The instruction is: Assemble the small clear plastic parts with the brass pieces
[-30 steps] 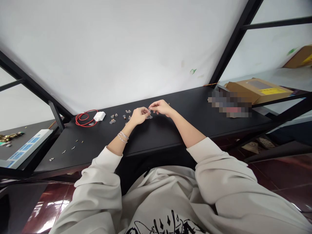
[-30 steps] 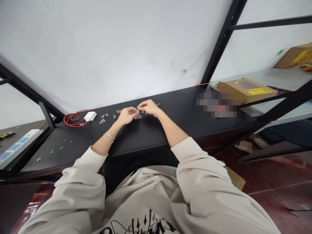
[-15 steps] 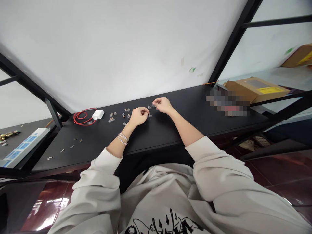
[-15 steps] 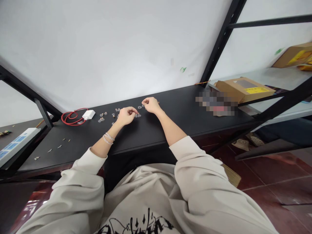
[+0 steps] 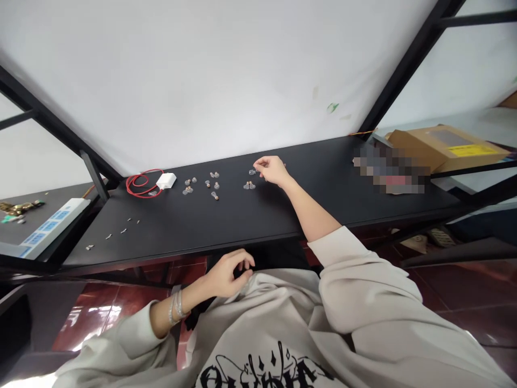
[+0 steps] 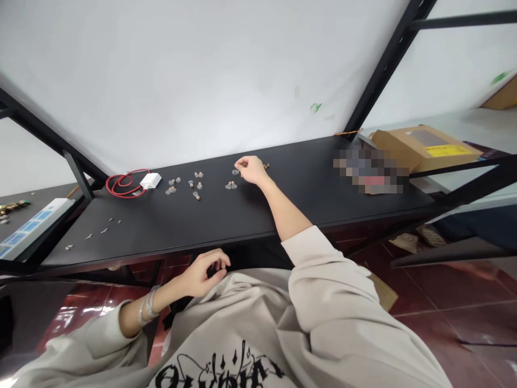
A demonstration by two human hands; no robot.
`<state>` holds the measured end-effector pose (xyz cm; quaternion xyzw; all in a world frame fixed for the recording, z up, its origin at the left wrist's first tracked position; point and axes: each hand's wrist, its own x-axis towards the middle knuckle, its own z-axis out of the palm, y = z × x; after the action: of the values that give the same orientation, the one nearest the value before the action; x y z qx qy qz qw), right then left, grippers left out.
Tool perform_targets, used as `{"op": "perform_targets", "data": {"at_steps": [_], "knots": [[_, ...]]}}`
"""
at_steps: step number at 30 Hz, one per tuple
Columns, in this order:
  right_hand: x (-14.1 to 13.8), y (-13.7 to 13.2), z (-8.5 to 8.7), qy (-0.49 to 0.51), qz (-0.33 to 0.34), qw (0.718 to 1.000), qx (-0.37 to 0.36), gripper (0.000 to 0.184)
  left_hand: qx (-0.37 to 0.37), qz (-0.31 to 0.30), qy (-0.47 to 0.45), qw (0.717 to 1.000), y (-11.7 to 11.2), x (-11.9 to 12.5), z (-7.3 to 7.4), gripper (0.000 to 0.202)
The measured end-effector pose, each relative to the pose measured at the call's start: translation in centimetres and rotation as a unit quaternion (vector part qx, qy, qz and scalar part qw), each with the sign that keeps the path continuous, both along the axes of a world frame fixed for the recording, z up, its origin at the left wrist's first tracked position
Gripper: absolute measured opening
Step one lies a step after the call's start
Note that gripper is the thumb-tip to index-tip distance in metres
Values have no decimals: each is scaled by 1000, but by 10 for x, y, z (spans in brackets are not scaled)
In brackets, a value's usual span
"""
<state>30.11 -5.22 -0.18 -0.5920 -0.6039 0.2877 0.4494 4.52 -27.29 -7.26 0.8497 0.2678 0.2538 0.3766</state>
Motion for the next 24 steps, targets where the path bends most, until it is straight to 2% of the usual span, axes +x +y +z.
{"op": "perform_targets", "data": {"at_steps": [3, 6, 8, 11, 14, 17, 20, 22, 24], "knots": [[7, 4, 2, 2, -29, 999, 27, 12, -50, -26, 99, 993, -4, -12, 3, 17], [21, 9, 4, 25, -89, 995, 49, 13, -83, -3, 123, 989, -9, -20, 1, 9], [31, 10, 7, 58, -123, 990, 43, 14, -97, 1, 139, 985, -9, -24, -2, 12], [44, 9, 11, 114, -167, 979, 25, 14, -107, -10, 147, 983, -3, -29, 3, 12], [54, 10, 15, 137, -198, 970, 21, 12, -98, 16, 99, 990, 1, -31, 24, 11], [64, 14, 20, 127, -193, 973, 4, 12, -72, 35, 25, 996, 11, -27, 57, 10], [76, 23, 19, 61, -162, 985, -20, 11, -38, 44, -15, 998, 44, -11, 91, 11], [84, 29, 13, 2, -160, 987, -18, 10, -40, 58, -32, 997, 83, 7, 109, 14], [91, 31, 5, -35, -173, 984, -8, 10, -32, 94, -43, 994, 132, 29, 118, 13]]}}
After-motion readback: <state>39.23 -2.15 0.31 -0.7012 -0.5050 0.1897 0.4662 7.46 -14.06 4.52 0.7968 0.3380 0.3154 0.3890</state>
